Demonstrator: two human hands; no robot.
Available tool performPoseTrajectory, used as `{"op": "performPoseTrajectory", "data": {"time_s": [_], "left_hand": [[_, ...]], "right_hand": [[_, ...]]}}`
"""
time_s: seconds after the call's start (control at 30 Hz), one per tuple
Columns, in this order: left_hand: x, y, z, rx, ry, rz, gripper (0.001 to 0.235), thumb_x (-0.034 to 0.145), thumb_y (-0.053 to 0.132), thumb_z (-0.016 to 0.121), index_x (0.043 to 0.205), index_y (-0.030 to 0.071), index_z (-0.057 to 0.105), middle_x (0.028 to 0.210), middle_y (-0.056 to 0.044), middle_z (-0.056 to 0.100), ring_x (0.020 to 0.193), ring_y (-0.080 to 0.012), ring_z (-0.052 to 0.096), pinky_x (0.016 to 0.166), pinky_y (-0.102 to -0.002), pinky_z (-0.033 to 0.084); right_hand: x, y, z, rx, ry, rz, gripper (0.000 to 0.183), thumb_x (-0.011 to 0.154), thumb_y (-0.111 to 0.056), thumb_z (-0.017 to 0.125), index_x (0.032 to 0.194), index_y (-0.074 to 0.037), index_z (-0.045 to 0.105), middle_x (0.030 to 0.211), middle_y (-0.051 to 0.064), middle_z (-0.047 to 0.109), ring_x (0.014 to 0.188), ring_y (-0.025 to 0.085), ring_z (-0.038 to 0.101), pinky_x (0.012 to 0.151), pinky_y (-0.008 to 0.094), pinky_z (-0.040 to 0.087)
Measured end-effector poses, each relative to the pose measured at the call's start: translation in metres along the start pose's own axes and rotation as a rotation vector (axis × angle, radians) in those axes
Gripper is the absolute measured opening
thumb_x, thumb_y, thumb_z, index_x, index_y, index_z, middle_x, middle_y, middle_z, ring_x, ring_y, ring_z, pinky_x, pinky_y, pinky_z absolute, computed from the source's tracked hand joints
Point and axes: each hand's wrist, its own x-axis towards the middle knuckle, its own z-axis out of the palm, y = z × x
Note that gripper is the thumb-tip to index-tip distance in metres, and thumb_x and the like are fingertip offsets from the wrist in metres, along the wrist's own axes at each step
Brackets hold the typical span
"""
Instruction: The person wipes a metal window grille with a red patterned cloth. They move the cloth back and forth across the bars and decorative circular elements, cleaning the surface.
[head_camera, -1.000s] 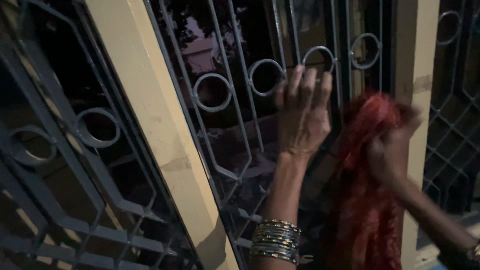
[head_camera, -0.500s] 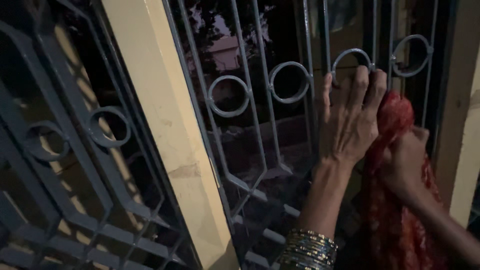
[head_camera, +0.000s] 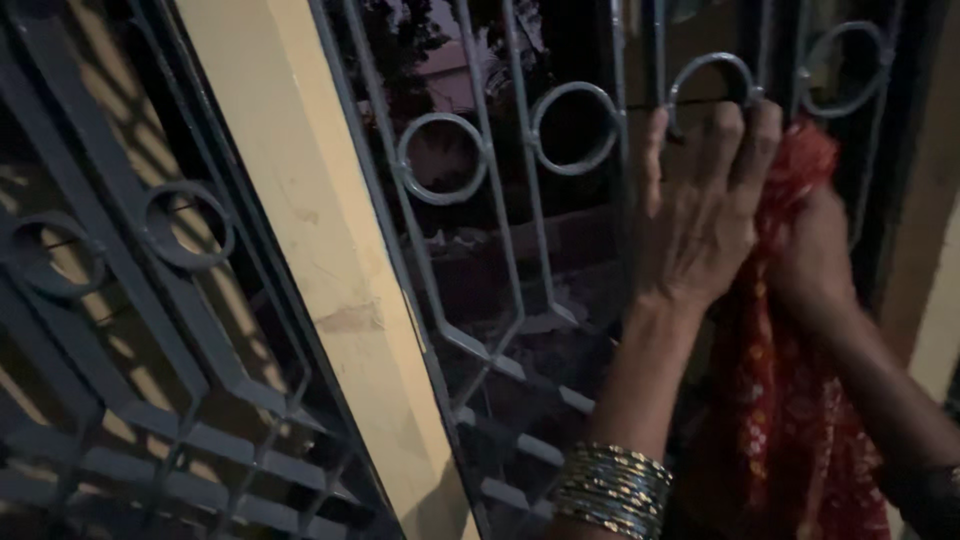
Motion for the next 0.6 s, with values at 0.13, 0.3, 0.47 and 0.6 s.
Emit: {"op": "performPoseTrajectory", "data": {"time_s": [0.13, 0.3, 0.47, 0.6], "left_hand": [[0.005, 0.002, -0.005, -0.015, 0.011, -0.011, 0.060, 0.097, 0.000, 0.060, 0.151, 0.015, 0.039, 0.140, -0.009, 0.052, 0.135, -0.0261, 0.057, 0.132, -0.053, 0.024], [0.006, 0.005, -0.007, -0.028, 0.007, -0.031, 0.061, 0.101, 0.001, 0.059, 0.157, 0.015, 0.038, 0.140, -0.010, 0.052, 0.133, -0.0269, 0.056, 0.132, -0.053, 0.025], [0.001, 0.004, -0.001, -0.082, 0.005, -0.042, 0.061, 0.102, 0.004, 0.060, 0.157, 0.014, 0.038, 0.140, -0.010, 0.052, 0.134, -0.0266, 0.056, 0.132, -0.053, 0.024], [-0.004, 0.000, 0.003, -0.013, 0.019, -0.032, 0.054, 0.109, 0.003, 0.060, 0.156, 0.014, 0.037, 0.142, -0.008, 0.050, 0.136, -0.0247, 0.054, 0.135, -0.049, 0.022]], "right_hand": [[-0.041, 0.020, -0.013, -0.435, -0.218, 0.089, 0.022, 0.095, -0.003, 0.059, 0.115, 0.006, 0.059, 0.105, 0.027, 0.065, 0.092, 0.046, 0.063, 0.075, 0.053, 0.049], [-0.026, 0.012, -0.030, -0.409, -0.306, 0.055, 0.021, 0.090, -0.011, 0.069, 0.106, 0.000, 0.063, 0.102, 0.025, 0.066, 0.097, 0.044, 0.065, 0.086, 0.051, 0.050], [0.014, -0.011, -0.015, 0.123, -0.001, -0.141, 0.039, 0.101, -0.004, 0.060, 0.137, 0.003, 0.048, 0.133, 0.021, 0.057, 0.127, 0.038, 0.057, 0.104, 0.048, 0.047], [0.009, -0.009, 0.004, 0.075, 0.063, -0.148, 0.052, 0.099, -0.006, 0.061, 0.147, 0.005, 0.043, 0.141, 0.024, 0.051, 0.130, 0.040, 0.051, 0.101, 0.048, 0.044]]}}
